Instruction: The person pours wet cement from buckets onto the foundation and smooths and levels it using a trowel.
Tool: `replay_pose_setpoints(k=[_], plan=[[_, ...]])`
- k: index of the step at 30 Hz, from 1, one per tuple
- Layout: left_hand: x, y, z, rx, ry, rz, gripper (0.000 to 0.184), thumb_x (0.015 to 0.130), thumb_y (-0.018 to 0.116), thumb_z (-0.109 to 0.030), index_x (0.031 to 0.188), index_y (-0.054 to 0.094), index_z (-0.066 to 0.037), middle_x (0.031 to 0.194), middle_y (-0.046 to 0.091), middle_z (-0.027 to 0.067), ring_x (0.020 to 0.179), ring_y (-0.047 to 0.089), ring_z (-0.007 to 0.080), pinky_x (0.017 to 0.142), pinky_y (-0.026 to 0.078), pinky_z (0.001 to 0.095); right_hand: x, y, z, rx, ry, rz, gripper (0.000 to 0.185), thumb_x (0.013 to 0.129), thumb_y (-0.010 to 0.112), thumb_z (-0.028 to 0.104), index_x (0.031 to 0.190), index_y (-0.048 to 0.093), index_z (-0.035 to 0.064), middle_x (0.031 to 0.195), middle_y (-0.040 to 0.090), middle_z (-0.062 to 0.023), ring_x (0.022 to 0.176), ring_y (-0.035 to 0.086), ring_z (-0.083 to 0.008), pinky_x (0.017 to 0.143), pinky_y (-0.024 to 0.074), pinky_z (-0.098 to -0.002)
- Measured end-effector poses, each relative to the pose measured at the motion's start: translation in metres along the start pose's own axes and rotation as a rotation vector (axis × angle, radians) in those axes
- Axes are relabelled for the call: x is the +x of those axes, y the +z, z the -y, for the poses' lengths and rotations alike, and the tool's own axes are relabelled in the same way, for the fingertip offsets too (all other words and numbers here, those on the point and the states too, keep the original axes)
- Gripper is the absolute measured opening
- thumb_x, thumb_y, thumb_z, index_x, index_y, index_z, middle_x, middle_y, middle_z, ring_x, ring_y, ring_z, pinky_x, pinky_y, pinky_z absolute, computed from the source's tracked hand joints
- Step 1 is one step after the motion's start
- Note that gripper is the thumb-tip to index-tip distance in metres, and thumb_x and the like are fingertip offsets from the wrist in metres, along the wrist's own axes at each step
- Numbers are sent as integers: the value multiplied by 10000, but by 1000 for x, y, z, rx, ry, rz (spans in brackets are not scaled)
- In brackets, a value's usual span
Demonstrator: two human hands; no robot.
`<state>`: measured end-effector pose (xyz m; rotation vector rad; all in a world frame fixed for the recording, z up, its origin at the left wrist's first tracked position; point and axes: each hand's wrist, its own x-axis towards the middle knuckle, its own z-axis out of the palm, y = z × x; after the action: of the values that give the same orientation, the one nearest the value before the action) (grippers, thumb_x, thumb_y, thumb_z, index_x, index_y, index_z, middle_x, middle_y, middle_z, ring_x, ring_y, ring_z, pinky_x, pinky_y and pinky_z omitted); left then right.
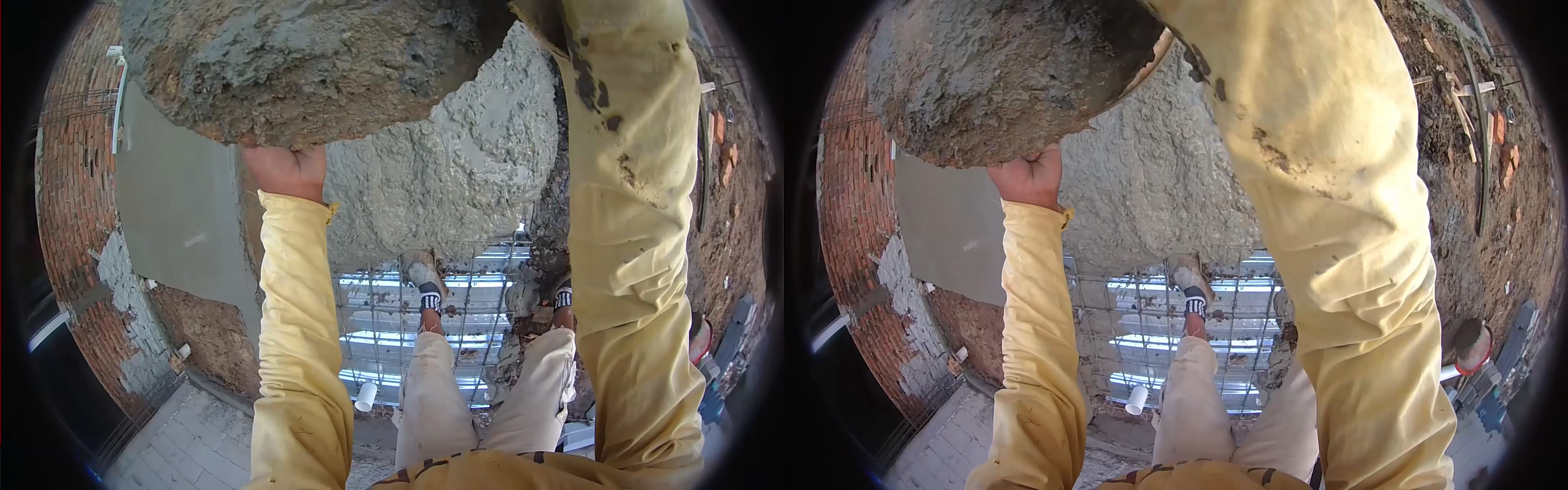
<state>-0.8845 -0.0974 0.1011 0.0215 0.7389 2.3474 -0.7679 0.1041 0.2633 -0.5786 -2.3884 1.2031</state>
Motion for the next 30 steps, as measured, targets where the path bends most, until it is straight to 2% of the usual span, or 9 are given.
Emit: replay_pose_setpoints(k=[5,7,8,12,15,19,21,24,30], plan=[[-8,-18,86,168,-141,-520,410,921,441,-295,1244,448,-44,1211,519,54,1093,497,271,974,401,379,-21,-25,-77,-148,227,-113,835,725,583,623,1251,488,-18,1222,508,-278,1110,530,-375,955,414,-404],[-25,-41,119,421,-178,-295,355,941,429,-321,1190,494,-76,1164,539,46,1047,500,213,931,409,369,-47,-51,-96,-168,315,-178,819,725,584,612,1252,491,-8,1237,500,-276,1130,519,-380,969,406,-402],[-47,-5,135,192,-266,-515,314,952,415,-330,1133,533,-102,1106,566,38,965,532,187,869,443,382,-61,-62,-115,-170,370,-203,811,726,585,607,1252,493,-3,1244,496,-274,1140,513,-382,976,403,-400],[-81,43,212,380,-416,-497,328,939,469,-347,1135,532,-92,1103,561,45,957,531,179,831,442,332,-159,-126,-237,-112,689,-368,1047,643,580,768,1229,463,-92,1195,477,-330,1149,490,-414,977,396,-419],[-97,66,284,559,-500,-427,241,914,534,-359,936,573,-122,818,578,-10,688,487,122,700,413,280,-257,-191,-259,-62,782,-546,921,693,586,723,1175,502,-58,1175,476,-318,1107,494,-396,939,402,-427],[-151,156,386,768,-624,-150,372,904,542,-360,1153,529,-84,1144,524,34,1028,499,167,872,410,307,-417,-271,-324,248,819,-848,752,832,495,637,1190,502,-25,1151,525,-223,1088,498,-309,959,365,-378],[-182,199,444,1028,-621,293,342,897,566,-305,1119,531,-47,1044,539,41,1003,513,160,838,423,276,-500,-300,-375,694,895,-1001,744,878,413,632,1260,473,-3,1234,517,-170,1164,464,-268,1000,337,-359],[-228,266,541,1004,-743,245,220,899,576,-233,991,558,-34,873,548,21,843,527,114,719,428,255,-614,-349,-408,1383,898,-1235,802,850,348,712,1294,455,53,1315,480,-101,1203,442,-247,1026,322,-380],[-302,508,677,934,-954,559,216,908,574,-191,728,478,-122,645,427,-53,554,372,50,510,298,208,-728,-520,-372,1487,541,-1521,890,812,363,751,1316,422,19,1291,490,-118,1181,455,-241,1018,335,-393]])
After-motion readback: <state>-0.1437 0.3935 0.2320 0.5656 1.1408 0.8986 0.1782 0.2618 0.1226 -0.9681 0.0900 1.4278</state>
